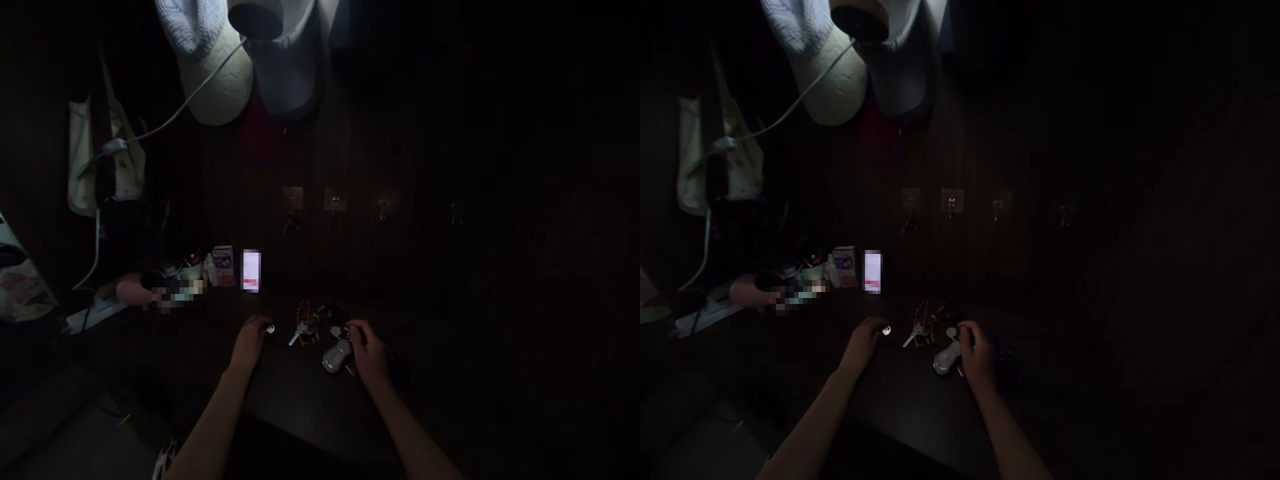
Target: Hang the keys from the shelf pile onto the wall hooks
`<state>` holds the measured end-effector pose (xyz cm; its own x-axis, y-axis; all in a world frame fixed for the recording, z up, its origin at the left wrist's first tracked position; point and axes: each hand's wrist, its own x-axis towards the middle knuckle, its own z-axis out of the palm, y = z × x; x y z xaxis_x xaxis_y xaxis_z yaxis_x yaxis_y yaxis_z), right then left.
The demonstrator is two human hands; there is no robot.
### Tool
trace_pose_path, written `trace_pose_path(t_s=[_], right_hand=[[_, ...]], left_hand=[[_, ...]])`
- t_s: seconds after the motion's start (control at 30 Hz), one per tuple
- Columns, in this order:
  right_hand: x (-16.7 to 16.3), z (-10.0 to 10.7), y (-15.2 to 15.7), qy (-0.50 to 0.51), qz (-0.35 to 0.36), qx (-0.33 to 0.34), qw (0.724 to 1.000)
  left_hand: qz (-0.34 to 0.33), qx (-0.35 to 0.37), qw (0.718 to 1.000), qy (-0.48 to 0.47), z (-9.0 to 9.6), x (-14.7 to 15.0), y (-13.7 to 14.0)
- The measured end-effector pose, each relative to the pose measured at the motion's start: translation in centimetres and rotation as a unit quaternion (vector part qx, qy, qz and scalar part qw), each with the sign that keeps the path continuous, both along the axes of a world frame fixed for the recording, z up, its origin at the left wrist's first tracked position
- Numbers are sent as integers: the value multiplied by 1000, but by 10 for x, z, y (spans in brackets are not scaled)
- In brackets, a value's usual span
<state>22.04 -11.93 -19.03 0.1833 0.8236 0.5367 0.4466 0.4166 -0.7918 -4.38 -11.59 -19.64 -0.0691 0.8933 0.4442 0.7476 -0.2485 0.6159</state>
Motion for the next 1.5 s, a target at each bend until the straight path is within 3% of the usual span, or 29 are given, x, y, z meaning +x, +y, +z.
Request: trace_pose_path(t_s=[0.23,0.4,0.6,0.73,1.0,1.2,1.4,1.5], right_hand=[[-1,1,1,2,-2,-2,1000],[-1,0,0,3,3,-6,1000],[0,-2,1,-1,3,-3,1000],[0,-4,2,-6,10,4,1000],[-1,-6,3,-23,25,15,999],[-1,-3,1,-37,35,32,998],[-2,-2,1,-59,68,77,993],[-3,-2,0,-75,78,95,990]], left_hand=[[-39,-8,999,8,7,13,-4],[-31,-7,999,33,8,17,-5],[26,87,996,23,13,22,-6],[25,136,990,-20,18,31,-3],[-14,146,985,-89,32,63,3],[-70,142,978,-134,26,102,4],[-160,160,972,-58,13,126,-4],[-172,170,970,-36,8,126,-8]])
